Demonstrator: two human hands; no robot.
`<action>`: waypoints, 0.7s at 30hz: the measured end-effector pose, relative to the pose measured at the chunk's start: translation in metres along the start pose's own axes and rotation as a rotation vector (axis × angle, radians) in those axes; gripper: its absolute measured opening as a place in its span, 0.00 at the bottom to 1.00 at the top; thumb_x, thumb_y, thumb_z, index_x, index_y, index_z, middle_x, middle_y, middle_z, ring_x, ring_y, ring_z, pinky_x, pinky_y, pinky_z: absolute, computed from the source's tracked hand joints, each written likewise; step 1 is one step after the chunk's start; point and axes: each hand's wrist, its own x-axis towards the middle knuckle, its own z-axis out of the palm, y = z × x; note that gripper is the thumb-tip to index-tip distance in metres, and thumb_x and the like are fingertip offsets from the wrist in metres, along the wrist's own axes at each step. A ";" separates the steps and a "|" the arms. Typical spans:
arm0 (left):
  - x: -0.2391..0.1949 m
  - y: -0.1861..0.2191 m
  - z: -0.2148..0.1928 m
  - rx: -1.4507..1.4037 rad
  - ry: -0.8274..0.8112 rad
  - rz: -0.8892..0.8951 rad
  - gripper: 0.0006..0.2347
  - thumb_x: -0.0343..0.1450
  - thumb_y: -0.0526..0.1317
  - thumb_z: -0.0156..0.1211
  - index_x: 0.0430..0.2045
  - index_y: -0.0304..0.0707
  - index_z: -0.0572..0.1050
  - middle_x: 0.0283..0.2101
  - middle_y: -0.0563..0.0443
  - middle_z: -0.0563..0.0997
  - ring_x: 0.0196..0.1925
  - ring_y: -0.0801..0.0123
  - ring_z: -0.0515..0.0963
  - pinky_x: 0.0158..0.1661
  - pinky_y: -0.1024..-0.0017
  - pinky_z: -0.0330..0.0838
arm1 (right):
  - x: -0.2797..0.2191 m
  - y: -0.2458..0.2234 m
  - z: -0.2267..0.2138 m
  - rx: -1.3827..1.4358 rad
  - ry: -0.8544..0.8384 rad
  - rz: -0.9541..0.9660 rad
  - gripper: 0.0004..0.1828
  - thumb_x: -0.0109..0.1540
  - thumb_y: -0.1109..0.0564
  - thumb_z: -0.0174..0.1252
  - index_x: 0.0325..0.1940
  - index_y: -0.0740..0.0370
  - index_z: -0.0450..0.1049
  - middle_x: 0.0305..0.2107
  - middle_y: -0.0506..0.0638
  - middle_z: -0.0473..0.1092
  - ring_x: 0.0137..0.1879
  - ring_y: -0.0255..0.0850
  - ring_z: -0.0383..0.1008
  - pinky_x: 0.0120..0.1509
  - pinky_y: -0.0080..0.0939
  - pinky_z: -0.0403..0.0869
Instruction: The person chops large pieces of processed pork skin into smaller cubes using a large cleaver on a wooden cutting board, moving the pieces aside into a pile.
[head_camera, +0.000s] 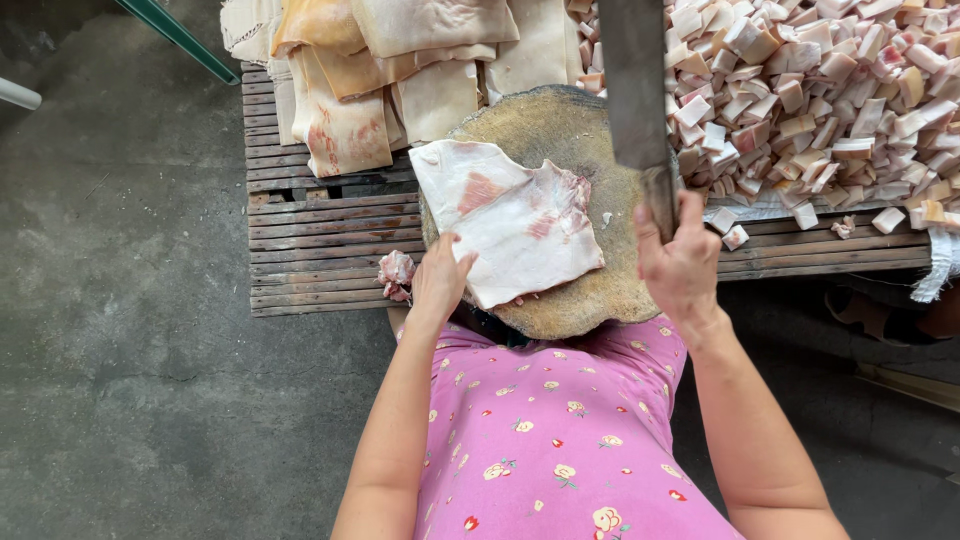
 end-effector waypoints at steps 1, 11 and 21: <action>0.010 -0.002 0.004 -0.036 0.072 0.040 0.18 0.72 0.45 0.64 0.54 0.38 0.71 0.52 0.37 0.81 0.52 0.45 0.80 0.50 0.53 0.74 | 0.001 -0.001 -0.001 0.048 0.024 0.008 0.24 0.72 0.42 0.54 0.52 0.69 0.64 0.19 0.51 0.71 0.21 0.39 0.74 0.23 0.40 0.72; 0.155 0.075 0.107 -0.031 -0.153 0.318 0.26 0.66 0.32 0.58 0.62 0.37 0.65 0.61 0.36 0.71 0.60 0.43 0.75 0.57 0.53 0.71 | -0.039 0.081 0.019 -0.243 -0.076 0.352 0.24 0.70 0.44 0.54 0.55 0.70 0.64 0.18 0.62 0.73 0.27 0.53 0.80 0.33 0.52 0.76; 0.088 0.020 0.071 -0.035 -0.129 0.667 0.17 0.67 0.25 0.52 0.41 0.45 0.84 0.63 0.39 0.73 0.61 0.49 0.76 0.63 0.62 0.70 | -0.045 0.111 0.023 -0.266 -0.077 0.374 0.26 0.68 0.45 0.55 0.58 0.69 0.62 0.29 0.74 0.75 0.40 0.70 0.78 0.44 0.63 0.76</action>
